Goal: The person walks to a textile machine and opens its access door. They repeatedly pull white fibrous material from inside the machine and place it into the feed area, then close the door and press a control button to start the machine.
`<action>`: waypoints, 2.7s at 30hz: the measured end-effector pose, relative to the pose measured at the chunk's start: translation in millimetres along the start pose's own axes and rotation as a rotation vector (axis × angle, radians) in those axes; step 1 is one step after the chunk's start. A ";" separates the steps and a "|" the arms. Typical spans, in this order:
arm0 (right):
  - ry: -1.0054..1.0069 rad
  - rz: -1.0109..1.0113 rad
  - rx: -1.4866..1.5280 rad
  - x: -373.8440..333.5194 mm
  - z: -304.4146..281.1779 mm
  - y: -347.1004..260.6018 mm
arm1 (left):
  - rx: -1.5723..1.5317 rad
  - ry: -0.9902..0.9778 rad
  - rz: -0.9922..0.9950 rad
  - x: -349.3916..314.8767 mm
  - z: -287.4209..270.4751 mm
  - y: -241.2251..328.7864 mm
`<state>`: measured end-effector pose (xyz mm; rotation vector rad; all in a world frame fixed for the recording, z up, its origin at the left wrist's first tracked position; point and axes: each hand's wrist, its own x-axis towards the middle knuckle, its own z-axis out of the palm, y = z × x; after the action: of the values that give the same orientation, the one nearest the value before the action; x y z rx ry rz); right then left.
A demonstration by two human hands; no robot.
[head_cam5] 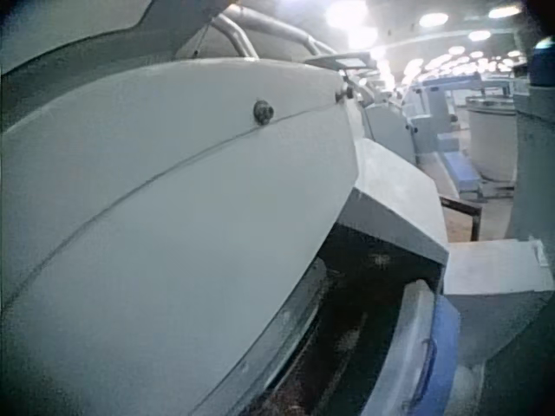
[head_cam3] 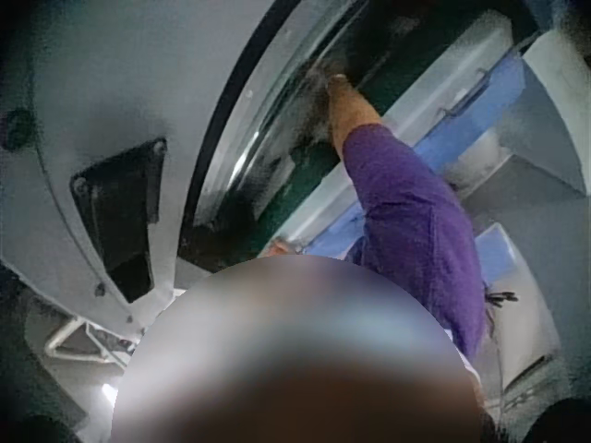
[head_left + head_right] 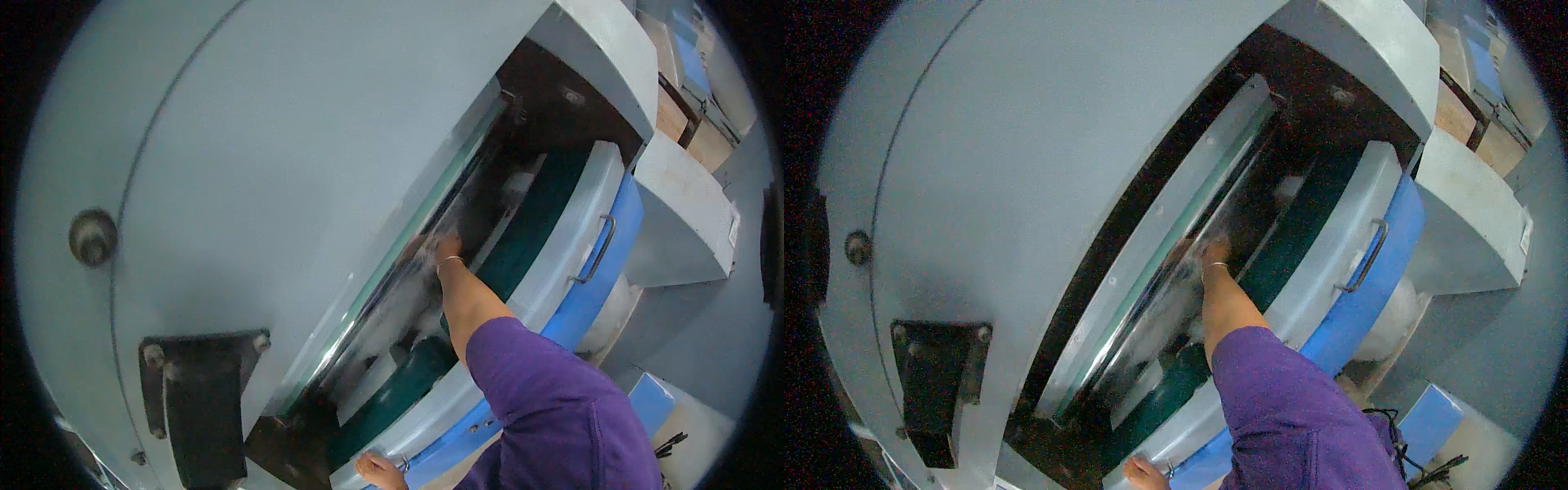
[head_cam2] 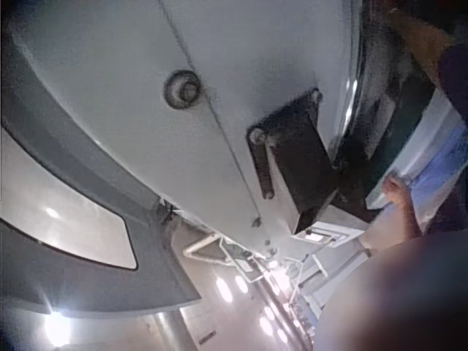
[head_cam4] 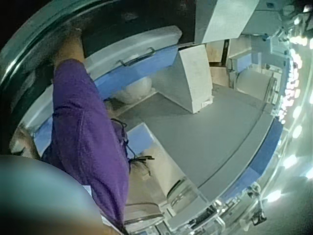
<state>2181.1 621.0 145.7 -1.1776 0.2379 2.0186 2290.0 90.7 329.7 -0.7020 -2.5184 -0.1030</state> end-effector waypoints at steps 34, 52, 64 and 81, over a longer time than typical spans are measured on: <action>0.052 -0.201 -0.796 4.1 -16.1 37.9 | 0.030 -0.216 -0.028 7.7 -10.8 -0.9; -1.436 0.026 -1.635 -278.9 -34.8 81.7 | -0.632 -0.610 0.154 149.9 52.2 53.8; -0.313 0.245 0.441 -38.1 -15.3 61.3 | -0.288 -0.324 -0.487 18.0 -1.4 -29.4; -0.003 -0.374 -1.272 -42.5 -18.0 72.2 | -0.280 -0.196 -0.460 7.6 10.1 -33.6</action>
<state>2154.3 540.1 154.9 -1.7274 -1.3510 1.7444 2263.0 67.3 327.0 -0.2259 -2.8442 -0.5822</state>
